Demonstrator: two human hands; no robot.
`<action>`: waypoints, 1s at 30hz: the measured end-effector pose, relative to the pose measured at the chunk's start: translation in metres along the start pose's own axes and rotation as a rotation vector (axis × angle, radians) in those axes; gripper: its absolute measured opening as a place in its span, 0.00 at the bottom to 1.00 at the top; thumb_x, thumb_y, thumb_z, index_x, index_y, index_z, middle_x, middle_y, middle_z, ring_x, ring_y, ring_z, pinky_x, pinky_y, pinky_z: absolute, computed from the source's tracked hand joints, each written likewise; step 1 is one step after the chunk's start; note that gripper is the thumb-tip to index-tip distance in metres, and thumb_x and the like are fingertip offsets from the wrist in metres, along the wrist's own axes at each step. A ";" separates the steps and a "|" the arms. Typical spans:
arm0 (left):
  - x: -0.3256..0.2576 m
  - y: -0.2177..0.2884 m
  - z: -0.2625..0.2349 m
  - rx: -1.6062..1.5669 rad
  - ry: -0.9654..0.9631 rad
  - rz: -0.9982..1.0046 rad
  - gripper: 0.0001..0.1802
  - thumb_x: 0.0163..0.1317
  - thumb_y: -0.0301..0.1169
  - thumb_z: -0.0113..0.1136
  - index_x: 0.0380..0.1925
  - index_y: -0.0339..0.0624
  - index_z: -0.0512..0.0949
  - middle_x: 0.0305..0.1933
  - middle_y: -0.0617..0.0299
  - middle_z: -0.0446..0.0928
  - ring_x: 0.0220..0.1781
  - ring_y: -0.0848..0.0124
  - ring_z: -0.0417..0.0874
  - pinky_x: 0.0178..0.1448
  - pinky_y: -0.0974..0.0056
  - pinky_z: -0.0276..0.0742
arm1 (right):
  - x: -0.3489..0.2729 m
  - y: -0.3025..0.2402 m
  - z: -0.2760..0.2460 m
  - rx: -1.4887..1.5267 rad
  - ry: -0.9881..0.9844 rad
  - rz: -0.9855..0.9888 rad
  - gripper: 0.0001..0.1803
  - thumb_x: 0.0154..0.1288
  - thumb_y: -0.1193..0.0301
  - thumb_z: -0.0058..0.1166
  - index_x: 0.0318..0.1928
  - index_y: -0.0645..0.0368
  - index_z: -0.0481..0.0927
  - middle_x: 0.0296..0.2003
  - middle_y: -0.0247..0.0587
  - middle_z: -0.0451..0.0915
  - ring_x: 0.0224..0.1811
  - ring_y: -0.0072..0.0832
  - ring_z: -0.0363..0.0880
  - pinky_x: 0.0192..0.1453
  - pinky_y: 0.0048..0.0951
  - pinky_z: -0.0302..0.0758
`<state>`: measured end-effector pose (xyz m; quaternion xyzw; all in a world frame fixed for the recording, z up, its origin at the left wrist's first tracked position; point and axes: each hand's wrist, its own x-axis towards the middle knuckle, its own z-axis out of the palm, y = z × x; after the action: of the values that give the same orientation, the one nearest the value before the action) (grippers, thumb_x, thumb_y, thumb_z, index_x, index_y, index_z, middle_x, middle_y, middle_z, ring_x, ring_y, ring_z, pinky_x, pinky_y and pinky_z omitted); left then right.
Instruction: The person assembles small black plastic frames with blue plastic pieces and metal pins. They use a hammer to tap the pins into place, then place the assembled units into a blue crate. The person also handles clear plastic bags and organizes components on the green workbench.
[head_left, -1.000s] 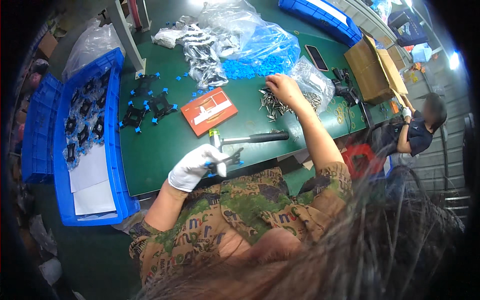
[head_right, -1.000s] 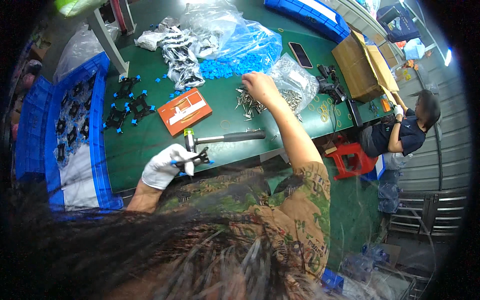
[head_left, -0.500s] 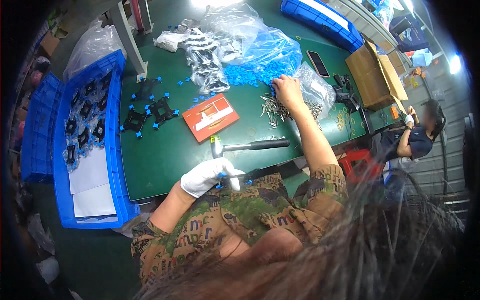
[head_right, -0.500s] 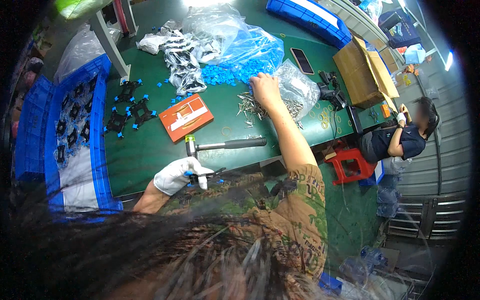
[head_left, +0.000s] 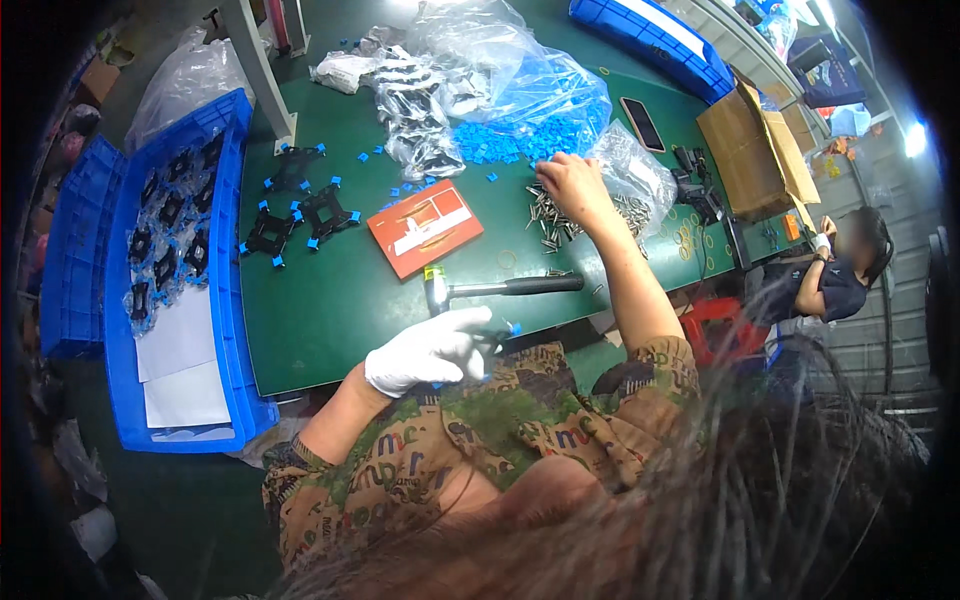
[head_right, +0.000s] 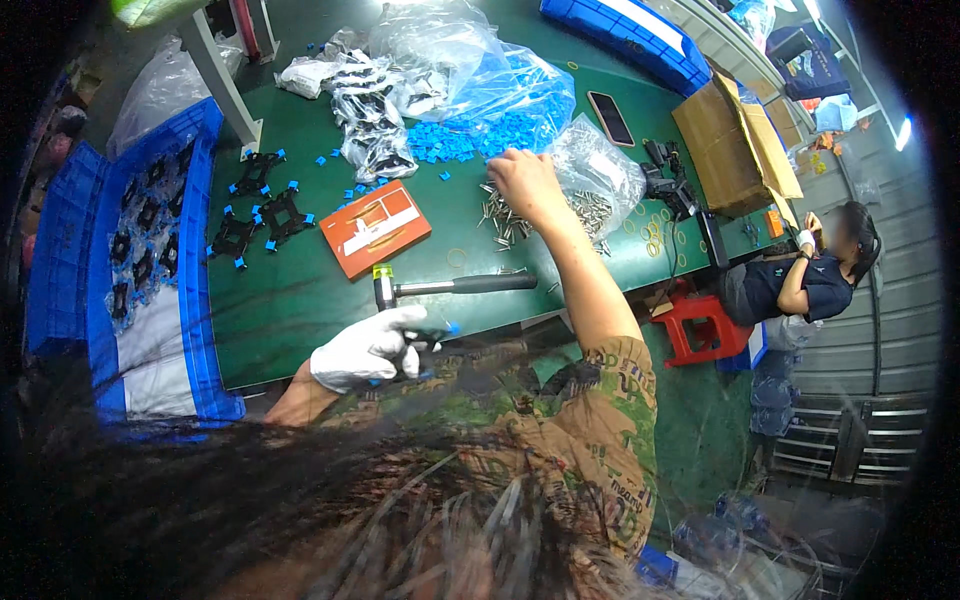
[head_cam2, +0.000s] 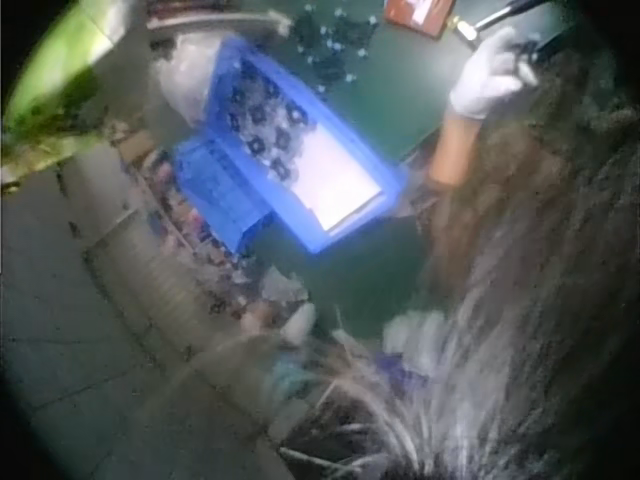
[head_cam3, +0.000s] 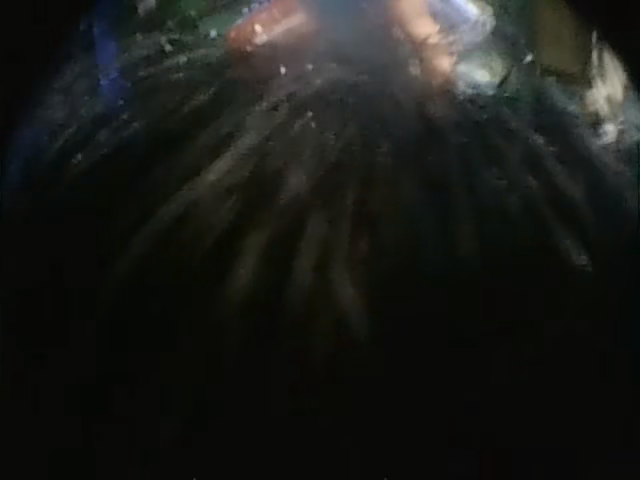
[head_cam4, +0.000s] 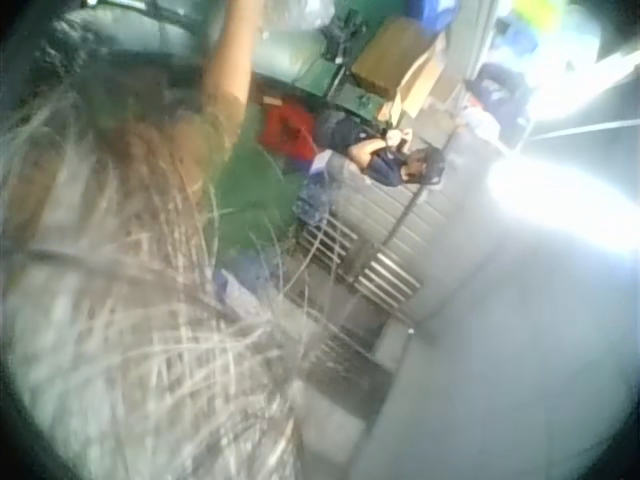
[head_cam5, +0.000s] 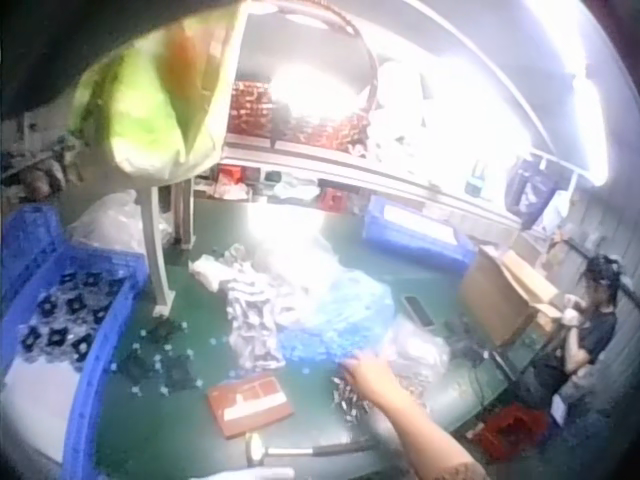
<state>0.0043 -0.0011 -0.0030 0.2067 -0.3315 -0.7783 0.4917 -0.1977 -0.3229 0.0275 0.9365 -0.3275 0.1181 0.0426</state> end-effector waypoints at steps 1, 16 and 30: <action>0.001 0.007 0.010 0.000 0.038 0.015 0.33 0.65 0.26 0.62 0.71 0.32 0.67 0.55 0.51 0.82 0.52 0.64 0.85 0.55 0.63 0.78 | -0.005 -0.002 -0.004 0.003 -0.054 0.007 0.11 0.70 0.61 0.57 0.46 0.49 0.86 0.40 0.37 0.81 0.50 0.39 0.81 0.53 0.46 0.69; 0.015 0.005 0.008 0.083 0.291 0.033 0.26 0.76 0.35 0.53 0.70 0.39 0.65 0.48 0.51 0.82 0.57 0.60 0.84 0.53 0.60 0.83 | -0.030 -0.011 0.007 0.081 -0.124 0.034 0.11 0.69 0.61 0.58 0.45 0.51 0.85 0.41 0.40 0.80 0.47 0.42 0.81 0.50 0.48 0.69; 0.010 -0.010 -0.008 0.348 0.368 0.061 0.22 0.76 0.34 0.51 0.65 0.37 0.73 0.56 0.60 0.79 0.55 0.73 0.78 0.63 0.65 0.73 | -0.036 -0.066 -0.008 0.264 -0.106 -0.314 0.11 0.68 0.66 0.59 0.49 0.49 0.85 0.39 0.36 0.77 0.48 0.37 0.76 0.52 0.40 0.68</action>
<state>-0.0012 -0.0096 -0.0162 0.4163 -0.3716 -0.6437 0.5237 -0.1857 -0.2482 0.0259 0.9784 -0.1608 0.1023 -0.0798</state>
